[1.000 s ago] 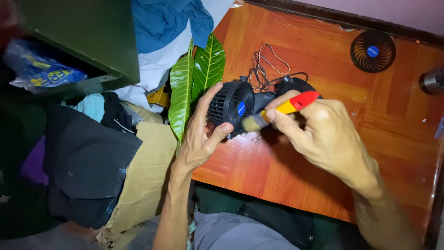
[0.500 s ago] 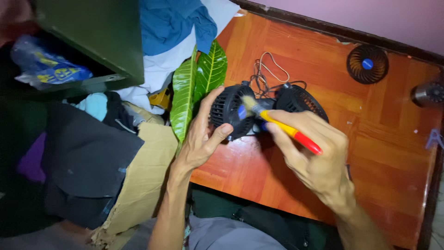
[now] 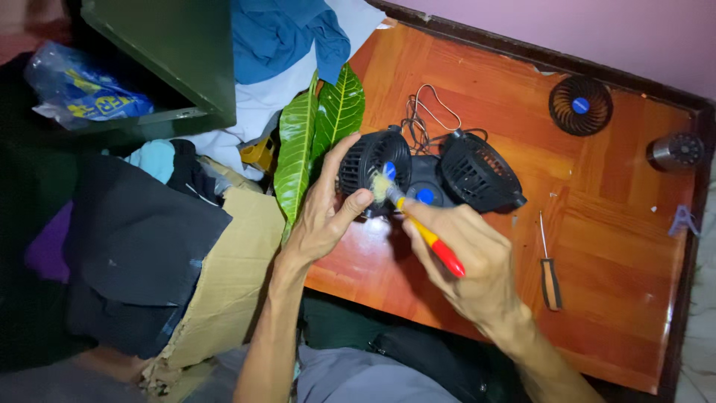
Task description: The person disassembles a dual-head desk fan, removes the front grilles, and uses a screwdriver to loosen screws on the fan housing. They then use a brush to clean the fan blades and housing, and reassemble the fan.
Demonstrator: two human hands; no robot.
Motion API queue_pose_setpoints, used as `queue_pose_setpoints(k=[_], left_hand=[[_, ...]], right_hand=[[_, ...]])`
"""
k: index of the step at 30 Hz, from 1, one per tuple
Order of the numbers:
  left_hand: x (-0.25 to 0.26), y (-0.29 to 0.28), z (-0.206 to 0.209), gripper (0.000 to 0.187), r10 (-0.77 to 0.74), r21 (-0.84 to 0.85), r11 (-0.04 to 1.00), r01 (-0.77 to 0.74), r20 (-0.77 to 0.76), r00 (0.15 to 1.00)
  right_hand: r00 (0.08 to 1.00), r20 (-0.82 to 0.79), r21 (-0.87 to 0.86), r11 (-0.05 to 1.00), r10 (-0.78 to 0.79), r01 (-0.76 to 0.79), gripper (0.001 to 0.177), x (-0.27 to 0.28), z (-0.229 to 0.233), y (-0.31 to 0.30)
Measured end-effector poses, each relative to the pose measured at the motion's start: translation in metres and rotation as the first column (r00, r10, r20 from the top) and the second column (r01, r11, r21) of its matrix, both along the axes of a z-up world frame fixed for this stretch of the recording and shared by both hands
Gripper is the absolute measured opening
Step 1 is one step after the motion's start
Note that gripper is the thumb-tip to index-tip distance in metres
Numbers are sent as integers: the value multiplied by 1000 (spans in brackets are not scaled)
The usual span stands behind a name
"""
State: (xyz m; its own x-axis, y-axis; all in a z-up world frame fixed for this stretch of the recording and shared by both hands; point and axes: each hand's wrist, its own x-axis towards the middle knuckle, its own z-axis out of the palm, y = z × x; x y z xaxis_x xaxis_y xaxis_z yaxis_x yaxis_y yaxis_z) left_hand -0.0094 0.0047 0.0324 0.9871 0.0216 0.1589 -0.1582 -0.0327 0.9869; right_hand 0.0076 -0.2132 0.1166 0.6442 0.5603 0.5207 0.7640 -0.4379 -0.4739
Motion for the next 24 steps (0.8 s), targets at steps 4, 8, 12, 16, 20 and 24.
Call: queue_pose_setpoints(k=[4,8,12,16,20,24], left_hand=[[0,2,-3,82,21,54,998,-24,52,998],[1,-1,-6,82,27,66,997,-32,67,997],[1,0,-5,83,10,31,999,-11,37,999],[-1,0,-3,81,15,68,997,-18,52,999],[1,1,0,82,6,73,997,-10,44,999],[-1,1,-2,83,-16,30,999,15,33,999]], right_hand=[[994,94,31,998,-53,51,23,-6,2,6],[998,-58,-25,999,-23,21,18,-2,4,6],[989,-56,-13,991,-136,135,11,16,20,-5],[971,-229,-1,998,67,-69,13,33,25,-4],[998,27,-233,970,-60,65,9,57,30,-3],[968,-248,-56,998,23,-38,16,75,33,-2]])
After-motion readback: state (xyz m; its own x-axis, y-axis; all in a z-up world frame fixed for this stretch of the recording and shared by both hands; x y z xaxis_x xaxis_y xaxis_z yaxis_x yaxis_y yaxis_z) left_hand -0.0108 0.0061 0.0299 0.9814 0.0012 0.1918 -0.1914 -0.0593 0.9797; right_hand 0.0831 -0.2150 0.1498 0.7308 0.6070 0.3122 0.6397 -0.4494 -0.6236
